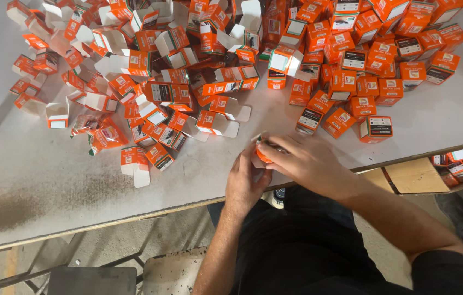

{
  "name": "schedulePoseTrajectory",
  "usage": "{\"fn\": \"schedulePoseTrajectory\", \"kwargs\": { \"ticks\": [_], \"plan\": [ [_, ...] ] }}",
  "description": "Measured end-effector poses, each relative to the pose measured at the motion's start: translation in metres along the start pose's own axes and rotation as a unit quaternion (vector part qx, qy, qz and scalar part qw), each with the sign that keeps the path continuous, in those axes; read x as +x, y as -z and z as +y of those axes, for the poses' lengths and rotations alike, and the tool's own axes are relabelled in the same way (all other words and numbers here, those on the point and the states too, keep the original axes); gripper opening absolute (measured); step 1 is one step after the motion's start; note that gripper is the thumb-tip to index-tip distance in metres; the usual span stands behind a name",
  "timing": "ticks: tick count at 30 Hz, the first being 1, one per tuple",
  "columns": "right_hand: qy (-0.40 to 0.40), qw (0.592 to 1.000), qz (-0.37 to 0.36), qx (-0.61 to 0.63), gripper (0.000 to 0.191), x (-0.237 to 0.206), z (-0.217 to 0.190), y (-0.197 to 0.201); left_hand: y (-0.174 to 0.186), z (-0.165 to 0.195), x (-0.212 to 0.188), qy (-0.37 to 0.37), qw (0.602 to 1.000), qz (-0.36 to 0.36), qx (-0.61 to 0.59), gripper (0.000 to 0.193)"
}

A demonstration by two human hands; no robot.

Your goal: The person picks small orange product boxes from a large pile on the table, opens a white inner carton, places a wrapped item inside, folds the carton closed, and adds it to the finished pile, repeating this packing cycle throughout the clip.

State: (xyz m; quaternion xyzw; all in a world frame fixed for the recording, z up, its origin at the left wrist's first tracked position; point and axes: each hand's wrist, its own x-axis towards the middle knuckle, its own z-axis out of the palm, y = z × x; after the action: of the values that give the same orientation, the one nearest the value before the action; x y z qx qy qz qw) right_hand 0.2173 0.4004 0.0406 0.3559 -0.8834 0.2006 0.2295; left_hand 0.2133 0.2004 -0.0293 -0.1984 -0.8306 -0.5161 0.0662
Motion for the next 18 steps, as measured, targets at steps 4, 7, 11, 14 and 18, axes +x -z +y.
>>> {"fn": "schedulePoseTrajectory", "kwargs": {
  "ticks": [4, 7, 11, 14, 18],
  "plan": [
    [0.008, 0.996, -0.092, 0.02, 0.031, 0.02, 0.003, 0.003, 0.0, -0.001, -0.002, -0.026, 0.999, 0.016, 0.026, 0.071],
    [-0.01, 0.991, -0.129, 0.038, 0.032, 0.022, 0.004, 0.003, 0.0, -0.001, -0.005, -0.077, 0.993, 0.05, 0.071, 0.066],
    [0.026, 0.993, -0.084, 0.077, 0.051, 0.008, 0.002, 0.004, 0.001, -0.001, -0.005, -0.074, 0.992, 0.044, 0.092, 0.058],
    [0.061, 0.996, -0.058, 0.031, 0.046, 0.001, 0.007, -0.002, 0.001, 0.0, -0.004, -0.065, 0.994, 0.047, 0.073, 0.054],
    [0.072, 0.996, -0.055, -0.015, 0.033, 0.001, 0.022, -0.02, 0.003, 0.005, -0.003, -0.064, 0.995, 0.035, 0.065, 0.057]
  ]
}}
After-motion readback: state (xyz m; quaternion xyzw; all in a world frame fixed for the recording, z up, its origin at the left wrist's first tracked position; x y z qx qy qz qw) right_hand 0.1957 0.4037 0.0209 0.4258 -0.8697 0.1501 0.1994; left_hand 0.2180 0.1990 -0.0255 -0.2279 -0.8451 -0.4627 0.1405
